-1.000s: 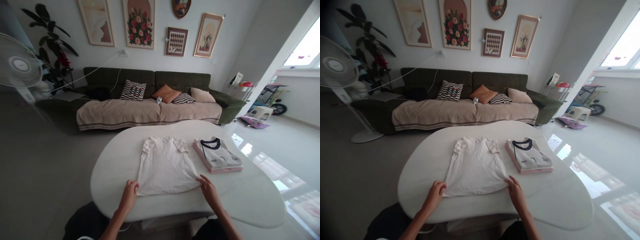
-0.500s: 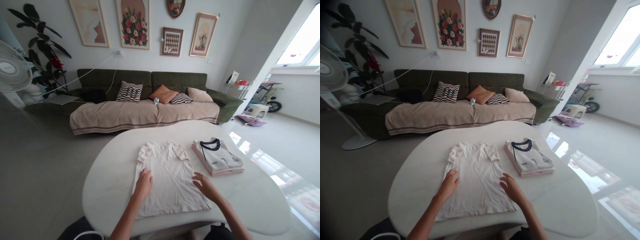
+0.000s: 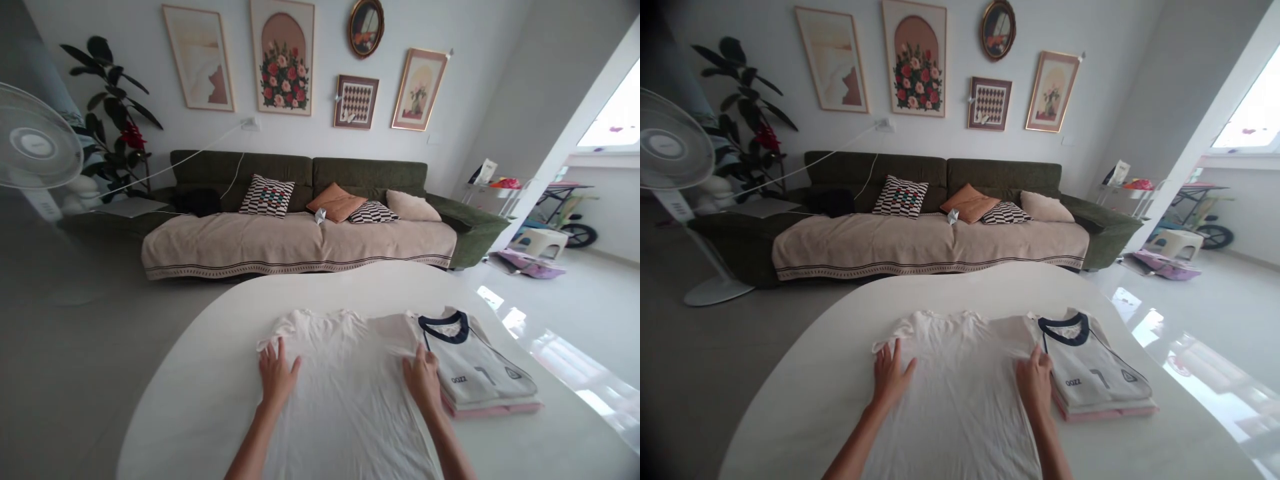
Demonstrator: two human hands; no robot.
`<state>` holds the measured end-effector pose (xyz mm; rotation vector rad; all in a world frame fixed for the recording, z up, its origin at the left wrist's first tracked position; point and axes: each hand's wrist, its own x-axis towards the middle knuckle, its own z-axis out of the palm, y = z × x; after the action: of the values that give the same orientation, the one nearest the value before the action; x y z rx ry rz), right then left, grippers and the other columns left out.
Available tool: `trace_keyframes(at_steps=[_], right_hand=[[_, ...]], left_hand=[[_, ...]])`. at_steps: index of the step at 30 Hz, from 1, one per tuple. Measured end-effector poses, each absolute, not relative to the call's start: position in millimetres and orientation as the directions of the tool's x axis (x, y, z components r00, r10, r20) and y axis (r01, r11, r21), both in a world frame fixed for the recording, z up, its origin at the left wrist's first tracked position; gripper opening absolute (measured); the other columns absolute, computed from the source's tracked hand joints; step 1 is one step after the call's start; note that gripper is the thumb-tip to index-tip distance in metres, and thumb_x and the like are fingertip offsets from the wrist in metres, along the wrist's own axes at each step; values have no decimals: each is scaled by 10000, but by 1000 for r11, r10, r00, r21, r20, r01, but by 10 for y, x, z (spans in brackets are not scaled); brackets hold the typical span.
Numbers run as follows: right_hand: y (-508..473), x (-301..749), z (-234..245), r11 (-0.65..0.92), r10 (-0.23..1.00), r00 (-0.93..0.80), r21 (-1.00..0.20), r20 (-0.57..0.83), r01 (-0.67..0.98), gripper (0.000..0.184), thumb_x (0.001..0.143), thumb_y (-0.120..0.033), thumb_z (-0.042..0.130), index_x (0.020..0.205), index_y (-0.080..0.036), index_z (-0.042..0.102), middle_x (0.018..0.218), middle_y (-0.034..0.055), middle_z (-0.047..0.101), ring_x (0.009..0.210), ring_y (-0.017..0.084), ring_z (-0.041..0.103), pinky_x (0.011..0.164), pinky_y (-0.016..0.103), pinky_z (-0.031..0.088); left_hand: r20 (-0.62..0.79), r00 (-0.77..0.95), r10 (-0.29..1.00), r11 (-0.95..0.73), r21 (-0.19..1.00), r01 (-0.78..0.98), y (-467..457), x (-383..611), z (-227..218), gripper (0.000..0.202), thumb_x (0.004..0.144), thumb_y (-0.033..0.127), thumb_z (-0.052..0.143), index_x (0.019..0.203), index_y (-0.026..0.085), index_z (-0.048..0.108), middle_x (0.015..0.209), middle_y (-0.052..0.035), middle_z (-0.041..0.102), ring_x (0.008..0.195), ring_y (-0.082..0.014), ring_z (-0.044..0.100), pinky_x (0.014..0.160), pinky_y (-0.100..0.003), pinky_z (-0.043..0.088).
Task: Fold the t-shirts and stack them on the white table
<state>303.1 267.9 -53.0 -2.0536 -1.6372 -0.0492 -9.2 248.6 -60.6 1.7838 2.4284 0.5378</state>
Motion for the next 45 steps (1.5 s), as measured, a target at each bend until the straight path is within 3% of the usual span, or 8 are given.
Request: trace_keyframes(at_steps=[3, 6, 9, 16, 21, 26, 34, 45], right_hand=[[2694, 2785, -494, -136, 905, 249, -320, 344, 938, 501, 830, -234, 256, 1280, -39, 355, 1216, 229, 422, 1084, 292, 467, 803, 370, 438], [2934, 2383, -466, 146, 968, -77, -283, 239, 948, 478, 800, -103, 213, 1188, -90, 493, 1229, 145, 468, 1107, 207, 461, 927, 299, 362], [3266, 2131, -488, 242, 969, -217, -257, 120, 936, 499, 803, -89, 211, 1254, -84, 425, 1331, 112, 387, 1246, 190, 301, 1018, 319, 248], [3619, 2320, -699, 163, 986, -165, -127, -8, 978, 569, 822, -587, 236, 1344, -364, 191, 1451, 9, 116, 1305, 327, -2, 935, 626, 137], [3729, 2320, -714, 83, 996, -87, -111, -29, 990, 697, 788, -656, 189, 1373, -288, 99, 1452, 49, 87, 1308, 311, 6, 936, 639, 85], [3802, 2058, -724, 192, 980, -197, -143, -19, 971, 631, 849, -547, 117, 1382, -212, 83, 1454, 20, 42, 1319, 214, -32, 1004, 551, 43], [3907, 2057, -678, 180, 981, -190, -179, -44, 967, 751, 809, -623, 169, 1382, -157, 35, 1448, 65, 40, 1321, 217, 12, 1013, 528, 53], [2123, 2211, -854, 51, 999, -50, -136, 16, 989, 734, 822, -582, 155, 1374, -99, 148, 1435, 102, 114, 1320, 237, 46, 1026, 499, 118]], left_hand=[[149, -469, 871, 404, 326, 854, 2693, -2, -597, 577, 816, 299, 380, 1309, 14, 286, 1345, -258, 288, 1270, -353, 199, 973, -485, 246], [196, -283, 939, 206, 339, 918, 2887, 154, -637, 480, 820, 167, 303, 1279, 35, 354, 1351, -211, 316, 1282, -283, 219, 1007, -433, 242], [222, -88, 971, 8, 338, 941, 3041, 213, -714, 483, 812, 120, 264, 1283, 99, 371, 1351, -141, 355, 1272, -221, 261, 1011, -400, 268], [199, -170, 965, 120, 241, 963, 3252, -53, -760, 605, 759, 550, 405, 1304, 293, 346, 1414, -53, 256, 1287, -378, 105, 989, -569, 144], [152, -303, 941, 267, 217, 939, 3356, -12, -721, 662, 782, 538, 344, 1336, 179, 298, 1426, -106, 206, 1281, -411, 52, 970, -609, 104], [190, -12, 982, -21, 174, 984, 3487, 120, -726, 561, 836, 413, 293, 1354, 203, 247, 1435, -45, 194, 1310, -301, 72, 1022, -536, 112], [148, -5, 989, -24, 194, 981, 3567, 13, -735, 675, 784, 589, 303, 1365, 266, 185, 1448, -19, 143, 1305, -326, 57, 999, -580, 90], [134, 26, 991, -53, 205, 977, 2768, 365, -693, 561, 850, 440, 254, 1345, 178, 274, 1439, -75, 166, 1314, -302, 56, 1002, -526, 183]])
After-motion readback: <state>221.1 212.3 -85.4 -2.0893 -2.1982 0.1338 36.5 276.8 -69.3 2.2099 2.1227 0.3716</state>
